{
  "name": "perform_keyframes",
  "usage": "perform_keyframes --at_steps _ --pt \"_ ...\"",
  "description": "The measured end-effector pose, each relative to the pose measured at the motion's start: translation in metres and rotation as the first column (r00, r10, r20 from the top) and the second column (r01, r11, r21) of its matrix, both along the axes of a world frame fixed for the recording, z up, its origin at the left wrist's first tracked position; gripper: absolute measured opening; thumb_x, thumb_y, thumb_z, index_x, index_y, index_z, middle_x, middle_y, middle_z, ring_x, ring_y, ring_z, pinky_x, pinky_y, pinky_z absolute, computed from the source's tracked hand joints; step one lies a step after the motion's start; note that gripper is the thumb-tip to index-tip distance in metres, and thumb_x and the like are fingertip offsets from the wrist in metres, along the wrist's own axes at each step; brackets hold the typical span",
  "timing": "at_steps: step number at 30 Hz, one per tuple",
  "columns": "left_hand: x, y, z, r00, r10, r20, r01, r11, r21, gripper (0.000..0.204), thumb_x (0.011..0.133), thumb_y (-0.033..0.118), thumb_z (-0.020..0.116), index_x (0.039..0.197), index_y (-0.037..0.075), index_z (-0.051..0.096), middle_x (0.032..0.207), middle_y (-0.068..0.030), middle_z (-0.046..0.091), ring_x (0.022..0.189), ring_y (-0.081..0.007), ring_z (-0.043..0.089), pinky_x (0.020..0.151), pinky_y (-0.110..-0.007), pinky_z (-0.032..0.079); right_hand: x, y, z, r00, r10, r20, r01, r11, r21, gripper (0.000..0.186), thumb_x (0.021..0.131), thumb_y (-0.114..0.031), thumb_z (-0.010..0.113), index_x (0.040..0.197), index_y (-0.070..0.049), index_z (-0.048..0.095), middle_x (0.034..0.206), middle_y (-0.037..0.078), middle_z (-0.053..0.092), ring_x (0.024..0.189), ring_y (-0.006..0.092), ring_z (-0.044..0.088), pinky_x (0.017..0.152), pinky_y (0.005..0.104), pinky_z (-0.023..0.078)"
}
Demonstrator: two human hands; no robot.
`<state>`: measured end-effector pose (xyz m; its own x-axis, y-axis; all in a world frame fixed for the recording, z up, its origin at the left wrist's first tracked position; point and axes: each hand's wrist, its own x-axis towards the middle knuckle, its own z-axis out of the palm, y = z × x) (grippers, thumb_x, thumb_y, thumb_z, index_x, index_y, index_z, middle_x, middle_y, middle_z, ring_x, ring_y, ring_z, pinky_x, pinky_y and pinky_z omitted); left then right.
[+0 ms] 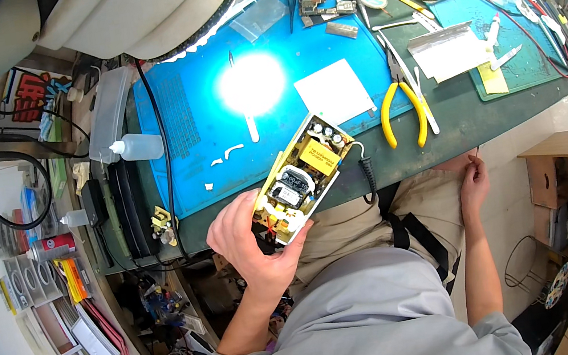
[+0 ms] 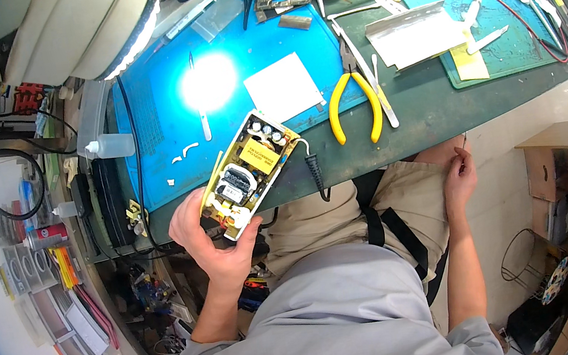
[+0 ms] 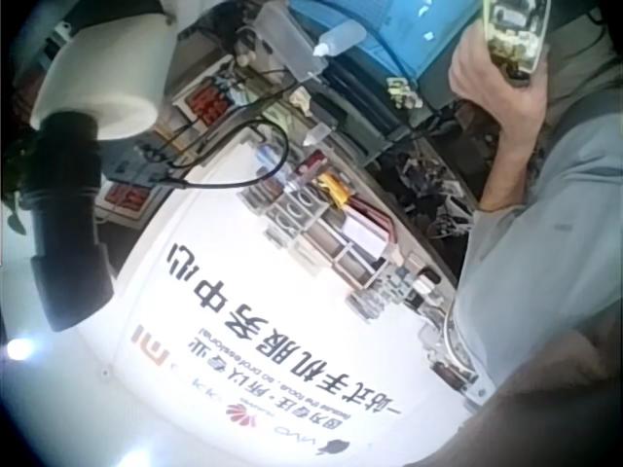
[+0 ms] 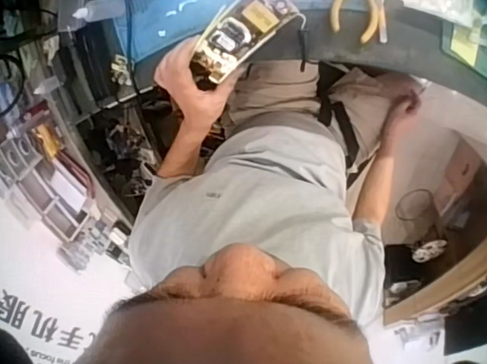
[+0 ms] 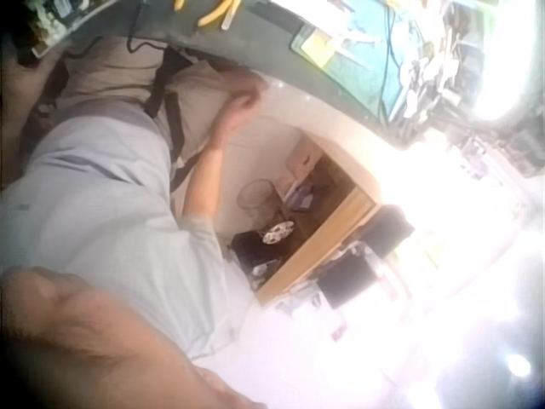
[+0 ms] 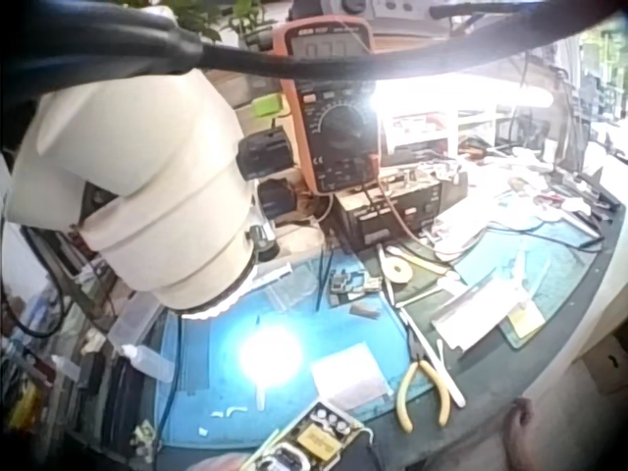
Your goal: The person uses a small metal tool to scrape and clean the surface of a yellow electronic component held in their left hand. They repeatedly rub the tool against the component's surface, occasionally rotating the object to access different areas, while working at a cluttered bench under a bright lamp.
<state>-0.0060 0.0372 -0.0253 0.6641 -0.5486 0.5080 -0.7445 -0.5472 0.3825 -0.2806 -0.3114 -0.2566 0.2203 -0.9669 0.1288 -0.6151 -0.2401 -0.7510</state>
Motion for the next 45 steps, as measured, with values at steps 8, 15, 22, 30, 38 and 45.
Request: perform_keyframes --at_steps 8,15,22,30,38,45 --pt "0.0002 0.0014 -0.0006 1.000 -0.009 -0.013 0.010 1.000 0.013 0.084 0.075 0.037 0.094 0.141 0.005 0.054 0.135 -0.0111 0.062 0.125 -0.0299 0.052 0.109 -0.045 0.030 -0.0008 -0.0002 -0.0003 1.000 -0.004 -0.019 0.004 1.000 -0.007 0.022 0.107 -0.011 0.056 0.120 -0.005 0.072 0.108 0.009 0.077 0.089 0.0177 0.068 0.082 0.0319 0.053" --pt "-0.0005 0.0020 -0.0005 1.000 -0.003 -0.011 0.004 1.000 0.025 0.083 0.076 0.039 0.093 0.141 0.004 0.054 0.135 -0.0114 0.061 0.126 -0.0301 0.052 0.109 -0.045 0.030 -0.0002 -0.0002 0.0013 1.000 -0.007 -0.030 0.007 1.000 0.015 0.022 0.107 -0.011 0.056 0.121 -0.005 0.072 0.110 0.009 0.077 0.090 0.0178 0.068 0.083 0.0319 0.053" --pt "-0.0004 0.0014 0.0012 1.000 0.007 -0.019 -0.006 0.999 0.044 0.084 0.077 0.042 0.092 0.142 0.004 0.053 0.136 -0.0127 0.060 0.126 -0.0310 0.052 0.109 -0.046 0.031 0.0002 0.0008 0.0026 1.000 -0.012 -0.023 0.013 0.999 0.030 0.022 0.107 -0.011 0.056 0.120 -0.004 0.072 0.109 0.009 0.076 0.091 0.0177 0.068 0.083 0.0315 0.053" --pt "-0.0026 0.0017 0.0013 0.999 0.048 -0.022 -0.046 0.997 0.063 0.085 0.078 0.045 0.091 0.142 0.004 0.054 0.134 -0.0143 0.057 0.126 -0.0325 0.051 0.109 -0.046 0.031 0.0005 0.0002 0.0031 1.000 -0.011 -0.024 0.012 1.000 0.023 0.022 0.107 -0.011 0.056 0.119 -0.004 0.072 0.107 0.009 0.076 0.086 0.0166 0.066 0.079 0.0306 0.052" --pt "-0.0025 0.0014 0.0027 0.999 0.048 -0.022 -0.046 0.996 0.071 0.084 0.078 0.046 0.090 0.142 0.004 0.054 0.133 -0.0138 0.057 0.125 -0.0321 0.051 0.108 -0.047 0.031 0.0010 0.0009 0.0014 1.000 -0.007 0.006 0.007 1.000 -0.010 0.022 0.106 -0.011 0.057 0.119 -0.004 0.072 0.107 0.009 0.077 0.085 0.0159 0.066 0.078 0.0304 0.052" --pt "-0.0027 0.0013 0.0027 0.998 0.050 -0.029 -0.048 0.997 0.066 0.084 0.077 0.044 0.091 0.142 0.004 0.054 0.133 -0.0137 0.056 0.125 -0.0318 0.050 0.108 -0.046 0.031 0.0021 0.0016 0.0046 0.999 -0.020 -0.027 0.020 1.000 0.015 0.022 0.107 -0.012 0.056 0.119 -0.005 0.072 0.108 0.009 0.077 0.087 0.0176 0.068 0.081 0.0319 0.053"
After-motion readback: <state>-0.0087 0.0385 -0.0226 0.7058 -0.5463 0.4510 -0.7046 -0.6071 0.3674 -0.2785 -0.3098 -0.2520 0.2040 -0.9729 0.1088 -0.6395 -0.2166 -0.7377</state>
